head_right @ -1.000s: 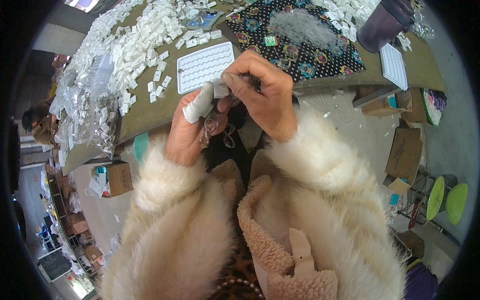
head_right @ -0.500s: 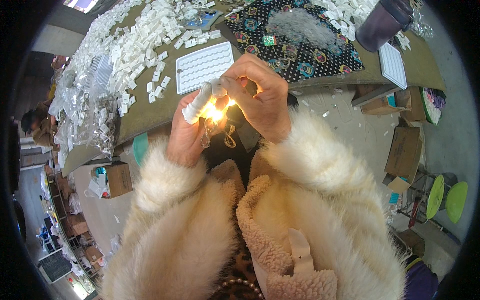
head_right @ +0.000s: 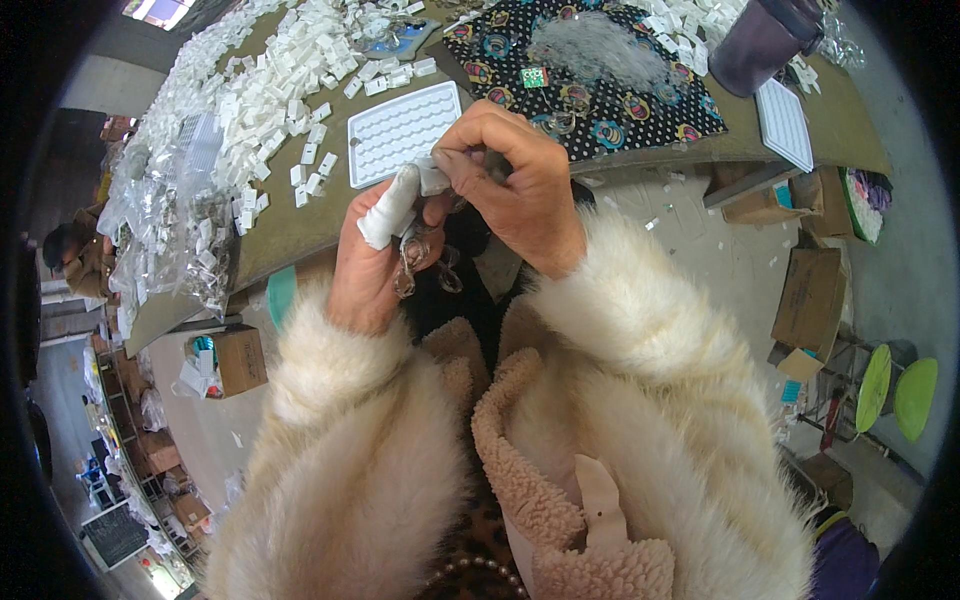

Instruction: The person assembles small electronic components by inserting a battery into a white plastic housing, attaching a metal contact, and testing the unit with a light. The person repeats this process for multiple units, placing finished items on a tray.

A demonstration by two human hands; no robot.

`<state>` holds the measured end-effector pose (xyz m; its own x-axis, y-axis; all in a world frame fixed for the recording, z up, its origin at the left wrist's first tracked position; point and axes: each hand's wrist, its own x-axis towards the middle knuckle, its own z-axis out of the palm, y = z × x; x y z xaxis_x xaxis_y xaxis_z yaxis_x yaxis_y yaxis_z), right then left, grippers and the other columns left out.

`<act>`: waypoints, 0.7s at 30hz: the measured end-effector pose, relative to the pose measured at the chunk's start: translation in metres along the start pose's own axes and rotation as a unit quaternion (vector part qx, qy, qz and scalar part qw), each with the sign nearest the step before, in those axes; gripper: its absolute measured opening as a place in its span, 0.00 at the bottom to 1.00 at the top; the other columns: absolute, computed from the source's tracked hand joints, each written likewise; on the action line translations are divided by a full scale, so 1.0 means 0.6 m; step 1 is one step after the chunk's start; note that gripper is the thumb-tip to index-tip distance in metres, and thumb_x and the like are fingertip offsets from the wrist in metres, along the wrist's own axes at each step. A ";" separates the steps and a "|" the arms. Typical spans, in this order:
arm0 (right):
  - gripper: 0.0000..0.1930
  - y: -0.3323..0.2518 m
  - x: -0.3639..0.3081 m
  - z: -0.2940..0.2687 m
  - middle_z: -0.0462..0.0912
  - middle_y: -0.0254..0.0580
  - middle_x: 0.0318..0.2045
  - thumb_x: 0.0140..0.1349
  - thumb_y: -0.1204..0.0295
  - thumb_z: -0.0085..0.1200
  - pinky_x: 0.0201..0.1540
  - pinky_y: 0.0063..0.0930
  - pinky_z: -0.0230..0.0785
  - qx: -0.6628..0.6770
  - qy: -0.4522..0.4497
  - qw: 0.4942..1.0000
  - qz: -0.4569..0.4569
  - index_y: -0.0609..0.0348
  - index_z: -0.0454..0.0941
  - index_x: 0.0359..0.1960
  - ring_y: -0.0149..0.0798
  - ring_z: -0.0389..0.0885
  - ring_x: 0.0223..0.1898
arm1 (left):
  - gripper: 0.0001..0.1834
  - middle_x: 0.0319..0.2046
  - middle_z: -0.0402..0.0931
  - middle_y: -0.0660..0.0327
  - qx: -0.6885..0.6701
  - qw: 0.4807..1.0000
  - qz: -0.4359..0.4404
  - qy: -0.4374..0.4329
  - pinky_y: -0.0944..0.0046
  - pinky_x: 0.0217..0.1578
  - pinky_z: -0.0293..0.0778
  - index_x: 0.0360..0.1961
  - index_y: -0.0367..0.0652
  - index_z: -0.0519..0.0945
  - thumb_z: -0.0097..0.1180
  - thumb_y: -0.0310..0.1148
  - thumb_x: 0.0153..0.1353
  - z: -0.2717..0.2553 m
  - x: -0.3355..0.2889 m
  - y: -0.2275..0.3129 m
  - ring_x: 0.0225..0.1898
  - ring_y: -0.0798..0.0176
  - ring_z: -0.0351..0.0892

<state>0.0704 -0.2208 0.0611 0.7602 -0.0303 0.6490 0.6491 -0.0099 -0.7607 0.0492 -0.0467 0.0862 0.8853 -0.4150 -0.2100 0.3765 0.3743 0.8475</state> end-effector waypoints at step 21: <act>0.02 0.022 0.026 -0.057 0.82 0.37 0.28 0.57 0.81 0.63 0.34 0.29 0.70 -0.146 0.034 0.988 0.021 0.64 0.81 0.29 0.35 0.80 0.30 | 0.26 0.29 0.73 0.67 -0.143 0.988 -0.033 -0.050 0.74 0.16 0.59 0.56 0.29 0.76 0.50 0.46 0.75 -0.027 0.007 -0.003 0.17 0.78 0.61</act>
<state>0.0896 -0.2558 0.0607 0.7765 -0.1032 0.6216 0.5729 -0.2951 -0.7647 0.0566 -0.0358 0.0759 0.8296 -0.5217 -0.1990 0.5078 0.5568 0.6574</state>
